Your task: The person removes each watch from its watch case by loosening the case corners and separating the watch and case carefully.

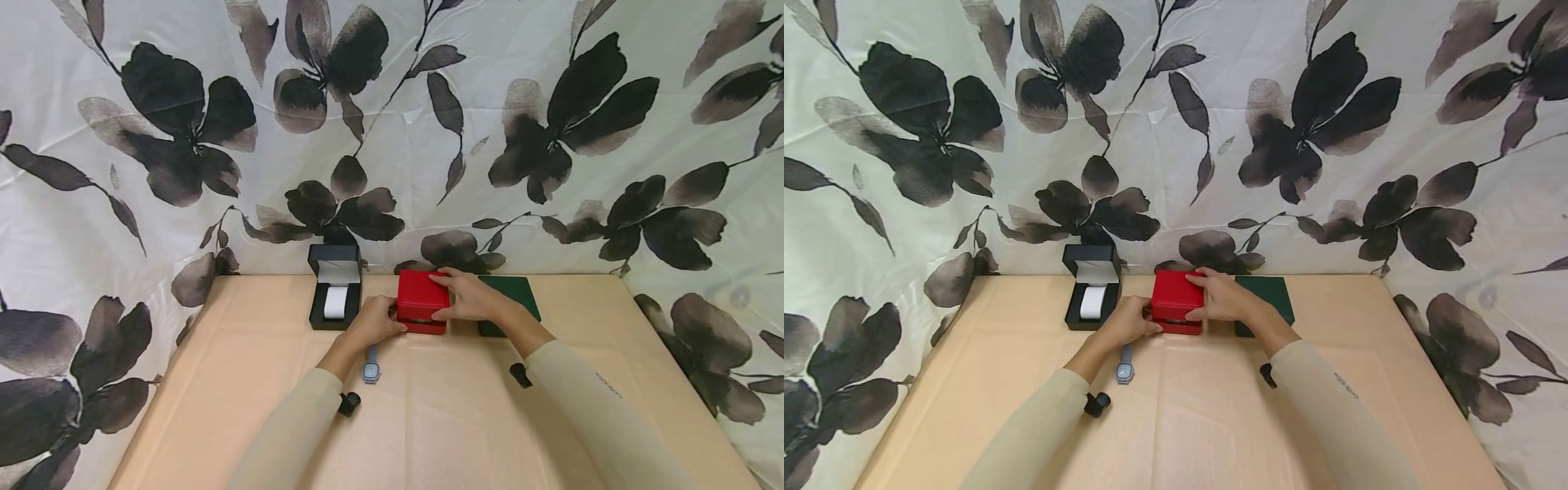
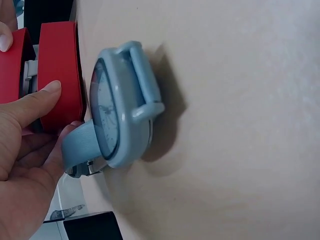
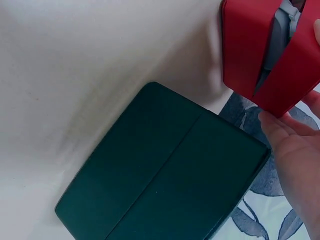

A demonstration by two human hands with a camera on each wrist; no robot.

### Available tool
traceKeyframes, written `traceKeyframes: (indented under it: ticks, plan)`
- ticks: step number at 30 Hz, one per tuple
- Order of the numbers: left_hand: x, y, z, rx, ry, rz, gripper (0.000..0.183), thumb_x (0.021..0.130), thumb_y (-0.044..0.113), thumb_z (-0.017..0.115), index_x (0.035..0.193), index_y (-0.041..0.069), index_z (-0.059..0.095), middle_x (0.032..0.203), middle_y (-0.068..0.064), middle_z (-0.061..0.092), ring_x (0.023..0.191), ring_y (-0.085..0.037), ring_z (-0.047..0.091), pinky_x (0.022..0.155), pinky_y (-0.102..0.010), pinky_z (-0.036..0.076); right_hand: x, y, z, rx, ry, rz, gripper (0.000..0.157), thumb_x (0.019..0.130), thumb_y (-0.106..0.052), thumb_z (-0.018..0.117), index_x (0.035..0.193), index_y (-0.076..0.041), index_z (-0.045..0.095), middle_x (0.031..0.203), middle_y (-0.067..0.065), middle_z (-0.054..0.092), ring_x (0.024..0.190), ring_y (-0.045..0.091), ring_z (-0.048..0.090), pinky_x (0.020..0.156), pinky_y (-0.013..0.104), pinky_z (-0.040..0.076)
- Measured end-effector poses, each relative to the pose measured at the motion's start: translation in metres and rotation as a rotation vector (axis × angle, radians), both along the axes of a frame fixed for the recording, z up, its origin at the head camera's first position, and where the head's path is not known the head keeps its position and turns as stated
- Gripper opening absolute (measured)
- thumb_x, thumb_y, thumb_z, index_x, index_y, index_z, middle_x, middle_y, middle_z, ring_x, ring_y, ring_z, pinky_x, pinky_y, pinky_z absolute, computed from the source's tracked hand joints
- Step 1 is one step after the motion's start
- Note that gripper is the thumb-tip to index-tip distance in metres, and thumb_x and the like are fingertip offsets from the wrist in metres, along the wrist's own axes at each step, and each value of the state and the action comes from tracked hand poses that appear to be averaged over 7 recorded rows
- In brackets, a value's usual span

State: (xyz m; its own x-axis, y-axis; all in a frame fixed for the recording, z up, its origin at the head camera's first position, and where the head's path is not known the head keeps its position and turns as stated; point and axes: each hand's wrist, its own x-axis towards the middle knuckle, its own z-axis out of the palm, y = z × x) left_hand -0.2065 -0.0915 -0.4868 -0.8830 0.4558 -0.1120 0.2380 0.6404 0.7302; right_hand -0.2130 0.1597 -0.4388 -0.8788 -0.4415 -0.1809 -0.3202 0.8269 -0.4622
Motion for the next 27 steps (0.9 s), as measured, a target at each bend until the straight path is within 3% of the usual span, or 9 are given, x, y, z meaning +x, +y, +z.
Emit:
traceKeyframes:
  ticks: [8, 19, 27]
  plan:
    - [0.006, -0.001, 0.003, -0.035, 0.041, 0.002, 0.026, 0.081, 0.013, 0.088, 0.099, 0.002, 0.074, 0.077, -0.004, 0.065, 0.071, -0.013, 0.054, 0.060, -0.022, 0.043, 0.002, -0.003, 0.009, -0.035, -0.029, -0.003, 0.086, 0.081, -0.042, 0.079, 0.153, -0.006, 0.049, 0.158, 0.022, 0.044, 0.142, 0.045, 0.045, 0.108, 0.063, 0.048]
    - [0.009, 0.003, 0.005, -0.065, 0.049, 0.019, 0.035, 0.079, 0.012, 0.090, 0.108, -0.001, 0.076, 0.094, -0.007, 0.075, 0.078, -0.017, 0.059, 0.067, -0.026, 0.051, -0.005, 0.002, 0.010, -0.068, -0.122, -0.033, 0.084, 0.082, -0.042, 0.078, 0.153, -0.009, 0.049, 0.162, 0.021, 0.040, 0.146, 0.045, 0.040, 0.111, 0.062, 0.046]
    - [0.009, 0.005, 0.007, -0.064, 0.051, 0.048, 0.033, 0.077, 0.012, 0.091, 0.103, -0.002, 0.077, 0.088, -0.008, 0.074, 0.073, -0.017, 0.057, 0.061, -0.025, 0.049, -0.014, 0.005, 0.012, -0.091, -0.179, -0.053, 0.078, 0.086, -0.046, 0.074, 0.153, -0.013, 0.051, 0.161, 0.018, 0.042, 0.145, 0.044, 0.040, 0.108, 0.061, 0.049]
